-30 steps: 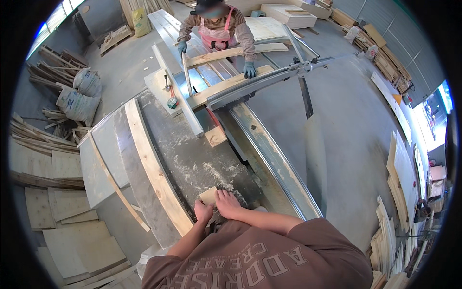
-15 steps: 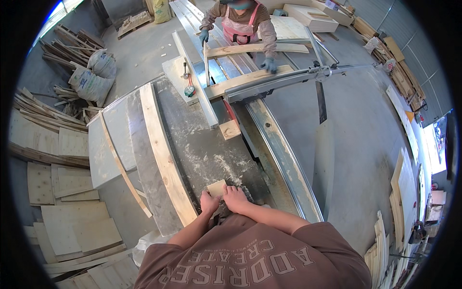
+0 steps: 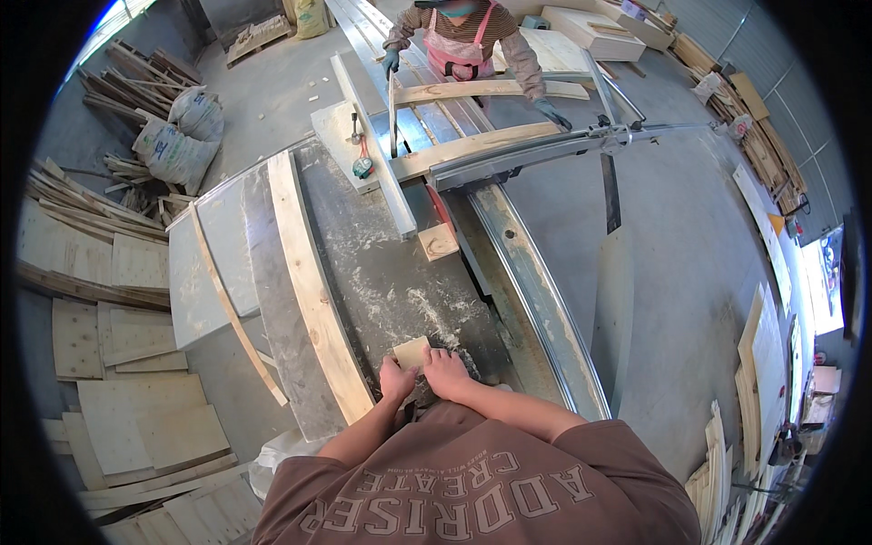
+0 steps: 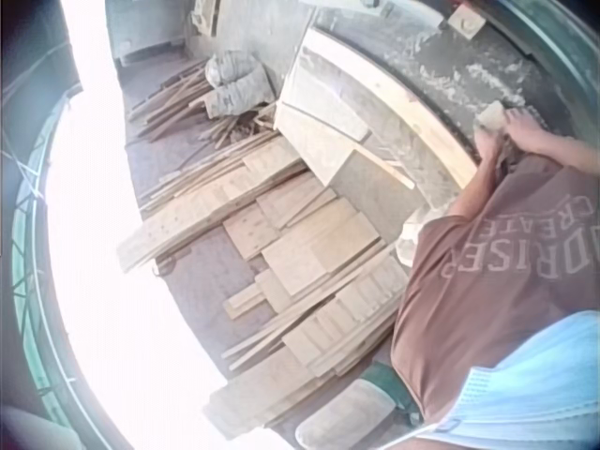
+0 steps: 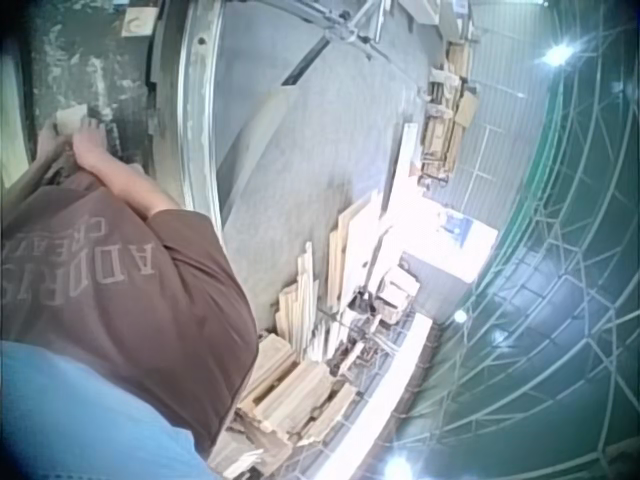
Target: The person feeds small wooden blocks through a table saw, guiding them with both hands and collecting the cut pieces into a white sack. The person repeats this process for multiple blocks, maintaining a steady workflow at the saw station.
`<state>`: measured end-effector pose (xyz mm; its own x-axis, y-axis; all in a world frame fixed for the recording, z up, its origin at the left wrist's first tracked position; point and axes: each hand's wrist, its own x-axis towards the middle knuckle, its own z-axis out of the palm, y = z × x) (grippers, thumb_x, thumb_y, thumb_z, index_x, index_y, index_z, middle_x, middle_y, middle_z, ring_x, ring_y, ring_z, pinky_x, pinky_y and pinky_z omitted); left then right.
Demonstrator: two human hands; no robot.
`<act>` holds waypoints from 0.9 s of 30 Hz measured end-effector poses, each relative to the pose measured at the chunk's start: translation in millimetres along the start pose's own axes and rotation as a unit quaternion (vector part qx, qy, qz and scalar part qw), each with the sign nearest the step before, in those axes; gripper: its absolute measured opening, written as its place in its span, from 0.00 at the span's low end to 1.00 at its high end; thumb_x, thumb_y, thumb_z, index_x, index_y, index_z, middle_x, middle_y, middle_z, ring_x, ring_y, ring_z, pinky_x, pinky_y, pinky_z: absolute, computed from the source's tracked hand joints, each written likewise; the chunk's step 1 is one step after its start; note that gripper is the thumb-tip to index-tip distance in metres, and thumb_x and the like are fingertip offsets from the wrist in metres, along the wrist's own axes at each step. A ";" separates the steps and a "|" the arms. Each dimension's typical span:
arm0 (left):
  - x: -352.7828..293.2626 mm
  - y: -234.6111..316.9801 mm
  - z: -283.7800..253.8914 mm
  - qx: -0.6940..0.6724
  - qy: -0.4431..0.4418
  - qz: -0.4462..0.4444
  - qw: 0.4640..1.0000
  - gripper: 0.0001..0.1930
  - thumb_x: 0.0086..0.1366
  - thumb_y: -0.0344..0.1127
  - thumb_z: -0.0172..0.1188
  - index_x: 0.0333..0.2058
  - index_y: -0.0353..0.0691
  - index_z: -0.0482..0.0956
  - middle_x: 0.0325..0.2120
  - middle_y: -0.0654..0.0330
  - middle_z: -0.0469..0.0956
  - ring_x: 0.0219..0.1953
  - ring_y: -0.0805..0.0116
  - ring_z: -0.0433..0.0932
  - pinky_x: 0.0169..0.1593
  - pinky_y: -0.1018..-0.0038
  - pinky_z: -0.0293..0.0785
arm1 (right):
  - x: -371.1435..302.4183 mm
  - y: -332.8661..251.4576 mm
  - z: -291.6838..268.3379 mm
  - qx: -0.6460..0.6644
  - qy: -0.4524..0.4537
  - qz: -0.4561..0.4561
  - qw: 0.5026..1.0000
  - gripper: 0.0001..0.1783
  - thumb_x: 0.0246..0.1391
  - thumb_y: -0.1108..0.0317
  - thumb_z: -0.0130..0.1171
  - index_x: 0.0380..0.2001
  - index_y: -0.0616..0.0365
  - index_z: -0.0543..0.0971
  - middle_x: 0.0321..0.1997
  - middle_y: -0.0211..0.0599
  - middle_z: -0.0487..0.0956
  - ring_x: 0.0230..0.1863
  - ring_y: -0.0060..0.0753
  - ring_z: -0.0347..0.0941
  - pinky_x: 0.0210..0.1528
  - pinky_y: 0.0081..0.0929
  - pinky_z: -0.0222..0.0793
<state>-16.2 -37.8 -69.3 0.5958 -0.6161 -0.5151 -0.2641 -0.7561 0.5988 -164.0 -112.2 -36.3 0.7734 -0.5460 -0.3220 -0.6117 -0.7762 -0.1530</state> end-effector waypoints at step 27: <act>3.0 -5.7 2.7 -0.010 -0.003 0.002 1.000 0.30 0.60 0.39 0.79 0.56 0.32 0.76 0.51 0.42 0.85 0.54 0.44 0.86 0.57 0.54 0.82 | -0.3 -2.7 -9.2 0.029 -0.028 0.014 0.999 0.37 0.66 0.69 0.53 0.75 0.75 0.62 0.61 0.53 0.79 0.64 0.50 0.75 0.62 0.49 0.73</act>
<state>-15.0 -36.0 -75.8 0.5894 -0.6212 -0.5164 -0.2523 -0.7488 0.6129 -161.1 -112.9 -27.2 0.7471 -0.5471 -0.3775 -0.6421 -0.7409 -0.1968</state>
